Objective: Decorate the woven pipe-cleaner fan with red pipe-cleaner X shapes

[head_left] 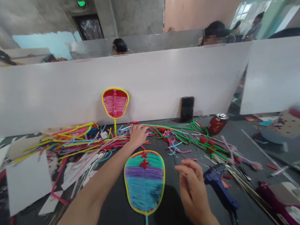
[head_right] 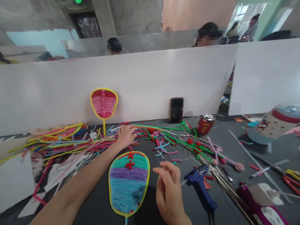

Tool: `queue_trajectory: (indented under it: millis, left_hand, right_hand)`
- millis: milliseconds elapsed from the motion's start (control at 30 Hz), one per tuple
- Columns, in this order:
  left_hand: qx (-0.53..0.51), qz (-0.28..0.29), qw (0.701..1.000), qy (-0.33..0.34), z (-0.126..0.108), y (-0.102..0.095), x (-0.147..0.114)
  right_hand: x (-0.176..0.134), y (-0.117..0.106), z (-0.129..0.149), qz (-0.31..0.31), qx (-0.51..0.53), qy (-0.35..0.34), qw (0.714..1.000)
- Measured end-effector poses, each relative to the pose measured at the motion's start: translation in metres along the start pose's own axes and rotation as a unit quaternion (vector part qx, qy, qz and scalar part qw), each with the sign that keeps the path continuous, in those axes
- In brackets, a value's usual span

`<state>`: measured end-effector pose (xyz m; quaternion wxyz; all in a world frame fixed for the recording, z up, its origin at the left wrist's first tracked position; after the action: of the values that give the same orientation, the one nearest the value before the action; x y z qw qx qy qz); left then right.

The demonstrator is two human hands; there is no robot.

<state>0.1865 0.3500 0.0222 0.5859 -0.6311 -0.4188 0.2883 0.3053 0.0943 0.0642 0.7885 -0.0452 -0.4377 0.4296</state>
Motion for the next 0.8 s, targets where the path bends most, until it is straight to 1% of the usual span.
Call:
queue_trajectory:
  millis: [100,200,267,333,433,533,667,800]
  left_hand:
    - [-0.014,-0.007,0.997,0.072,-0.035,0.014,0.006]
    - [-0.019,-0.003,0.989,0.147,-0.067,0.027,0.006]
    - [-0.014,-0.003,0.983,0.181,-0.081,0.032,0.007]
    - [-0.007,-0.006,0.979,0.203,-0.089,0.033,0.008]
    - [0.004,-0.012,0.975,0.221,-0.093,0.029,0.011]
    - [0.011,-0.018,0.975,0.221,-0.090,0.019,0.013]
    - [0.010,-0.026,0.982,0.189,-0.075,0.004,0.018]
    - [-0.007,-0.016,0.990,0.141,-0.058,-0.003,0.026]
  right_hand:
    - [-0.001,-0.001,-0.006,0.001,0.007,0.007,1.000]
    - [-0.004,0.003,-0.006,0.023,0.022,0.015,0.999]
    - [-0.006,0.007,-0.004,0.041,0.037,0.020,0.998]
    - [-0.008,0.010,-0.002,0.055,0.053,0.025,0.997]
    - [-0.009,0.013,-0.001,0.063,0.070,0.030,0.995]
    - [-0.009,0.014,0.000,0.067,0.082,0.033,0.994]
    - [-0.007,0.014,0.001,0.070,0.102,0.037,0.992]
    - [-0.005,0.015,0.002,0.075,0.114,0.042,0.990]
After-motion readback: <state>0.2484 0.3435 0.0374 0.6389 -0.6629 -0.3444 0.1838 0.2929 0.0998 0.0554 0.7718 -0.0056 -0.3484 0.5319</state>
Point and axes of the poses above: each hand's wrist, its own x-axis towards the middle knuckle, its own y-axis out of the palm, z = x × y, the point moved 7 cm from there along x, towards the middle knuckle, and after that the axes turned 3 degrees about -x, right-handed, at the moved point
